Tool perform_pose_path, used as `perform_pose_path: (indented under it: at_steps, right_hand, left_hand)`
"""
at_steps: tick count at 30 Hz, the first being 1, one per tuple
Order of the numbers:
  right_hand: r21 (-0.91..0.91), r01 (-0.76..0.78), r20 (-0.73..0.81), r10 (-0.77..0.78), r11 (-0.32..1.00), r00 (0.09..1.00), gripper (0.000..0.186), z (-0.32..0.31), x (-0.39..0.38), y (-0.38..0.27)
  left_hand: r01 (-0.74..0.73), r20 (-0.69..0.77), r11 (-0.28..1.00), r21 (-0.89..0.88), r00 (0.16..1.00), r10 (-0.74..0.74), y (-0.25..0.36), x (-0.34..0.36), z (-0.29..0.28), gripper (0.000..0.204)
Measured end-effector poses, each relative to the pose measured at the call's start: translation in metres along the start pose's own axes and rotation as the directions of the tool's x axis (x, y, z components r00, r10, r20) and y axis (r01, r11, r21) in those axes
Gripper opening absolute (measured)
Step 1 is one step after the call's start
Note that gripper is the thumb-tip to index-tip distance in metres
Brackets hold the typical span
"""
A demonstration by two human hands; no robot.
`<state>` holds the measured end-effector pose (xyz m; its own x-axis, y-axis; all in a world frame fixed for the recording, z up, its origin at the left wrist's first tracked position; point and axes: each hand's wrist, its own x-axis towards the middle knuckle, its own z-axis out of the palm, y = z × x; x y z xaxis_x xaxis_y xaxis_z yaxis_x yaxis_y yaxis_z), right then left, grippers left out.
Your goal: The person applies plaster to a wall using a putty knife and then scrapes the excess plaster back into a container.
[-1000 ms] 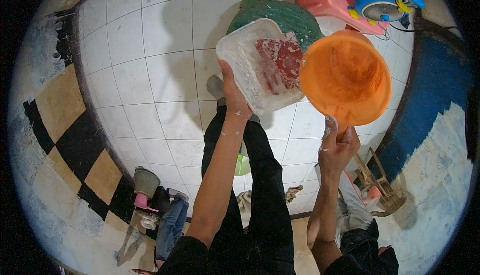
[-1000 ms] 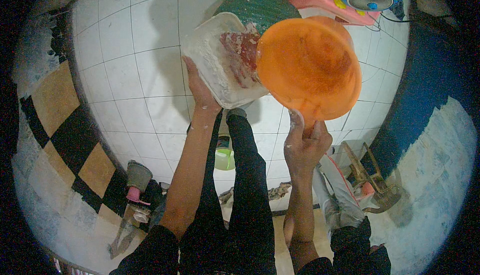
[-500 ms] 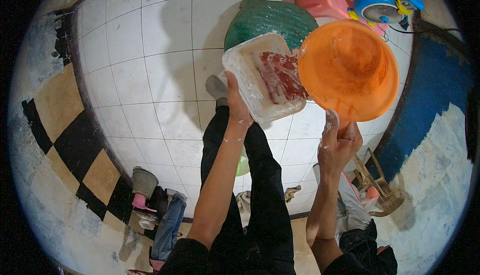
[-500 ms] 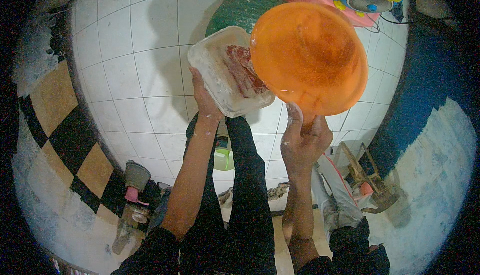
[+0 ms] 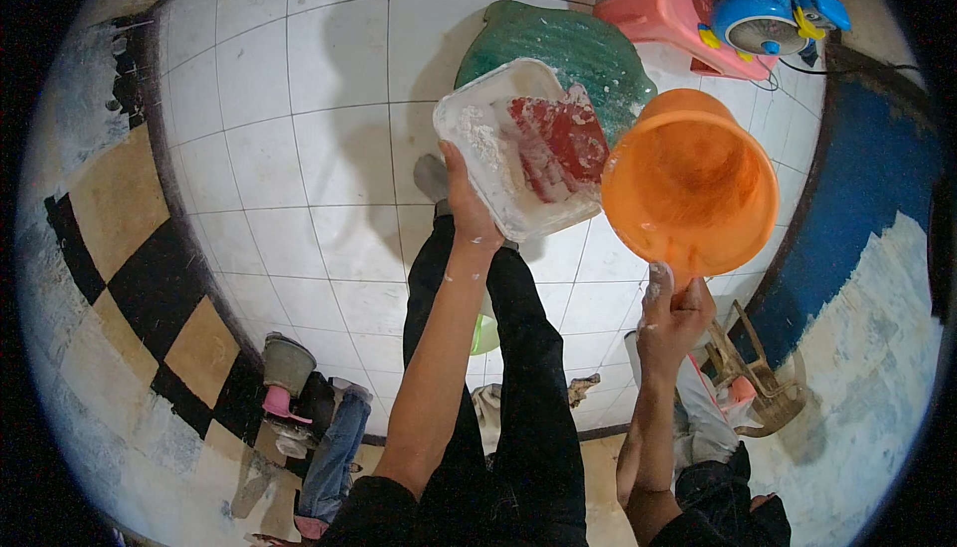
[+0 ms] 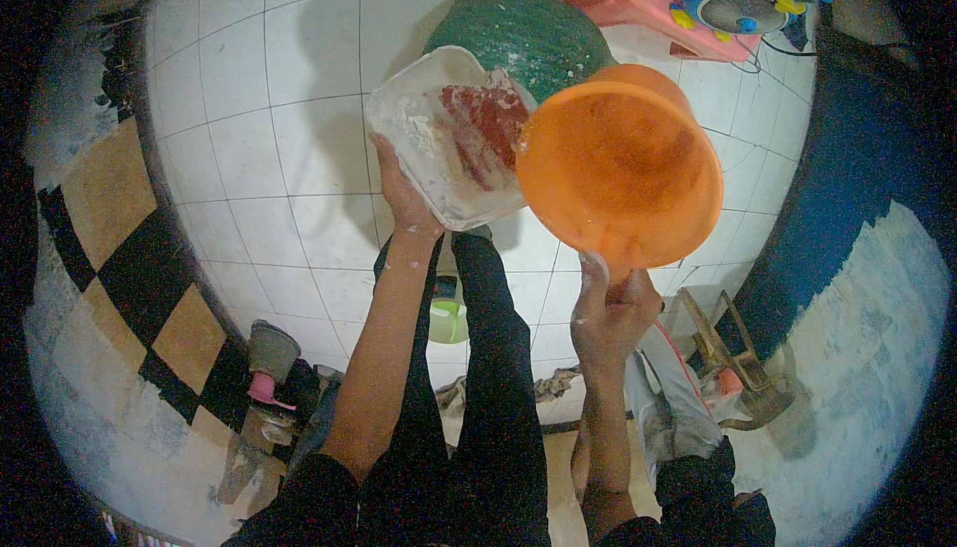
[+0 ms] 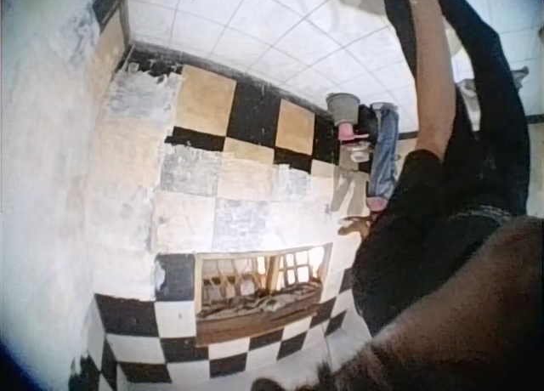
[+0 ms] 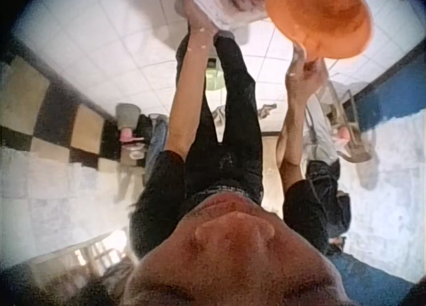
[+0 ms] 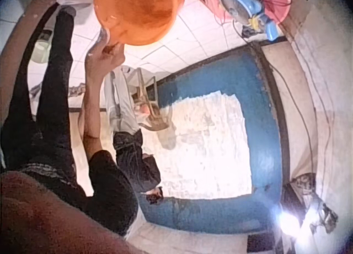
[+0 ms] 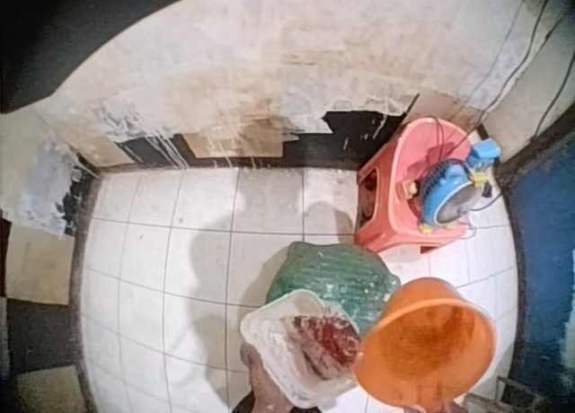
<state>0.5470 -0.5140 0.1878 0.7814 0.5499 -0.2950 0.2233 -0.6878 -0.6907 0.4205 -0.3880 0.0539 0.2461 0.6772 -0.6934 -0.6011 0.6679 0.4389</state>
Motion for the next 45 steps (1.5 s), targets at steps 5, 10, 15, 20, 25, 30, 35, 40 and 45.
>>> perform_pose_path:
  at_steps: [5,10,15,20,25,30,35,40,45]
  right_hand:
    - [0.233,-0.257,0.130,0.232,0.938,0.964,0.030,-0.022,0.007,-0.001]
    - [0.393,-0.289,0.217,0.218,0.873,0.952,0.047,-0.006,0.043,0.072]
    - [0.359,-0.239,0.301,0.131,0.902,0.945,0.045,0.040,0.098,0.154]
    - [0.333,-0.211,0.359,0.084,0.919,0.930,0.048,0.068,0.138,0.193]
    - [0.134,-0.112,0.342,0.060,0.985,0.938,0.055,0.091,0.156,0.207]
    - [0.033,-0.042,0.310,0.030,0.999,0.950,0.060,0.102,0.170,0.207]
    - [0.011,-0.118,0.402,0.104,0.993,0.910,0.062,0.090,0.181,0.218]
    - [-0.106,0.238,0.094,-0.228,0.966,0.969,0.036,0.065,0.150,0.143]
    - [0.192,0.269,0.159,-0.300,0.944,0.940,0.022,-0.003,0.042,-0.020]
  left_hand:
    - [0.073,0.058,0.997,0.019,0.996,-0.074,0.001,0.000,-0.023,0.071]
    - [0.129,-0.063,0.990,0.049,0.990,-0.126,-0.008,-0.002,-0.054,0.069]
    - [0.092,0.030,0.995,0.040,0.995,-0.093,0.000,-0.020,-0.079,0.075]
    - [0.093,0.071,0.992,0.081,0.993,-0.098,0.017,-0.044,-0.086,0.075]
    - [0.129,0.005,0.991,-0.038,0.992,-0.129,0.021,-0.068,-0.105,0.076]
    - [0.079,-0.119,0.995,0.054,0.990,-0.072,0.026,-0.091,-0.094,0.082]
    - [-0.022,-0.049,0.994,0.104,0.998,0.027,0.037,-0.099,-0.073,0.079]
    - [-0.023,-0.115,0.997,0.074,0.993,0.031,0.045,-0.095,-0.045,0.078]
    - [0.028,-0.022,0.998,0.049,0.999,-0.027,0.051,-0.102,-0.015,0.082]
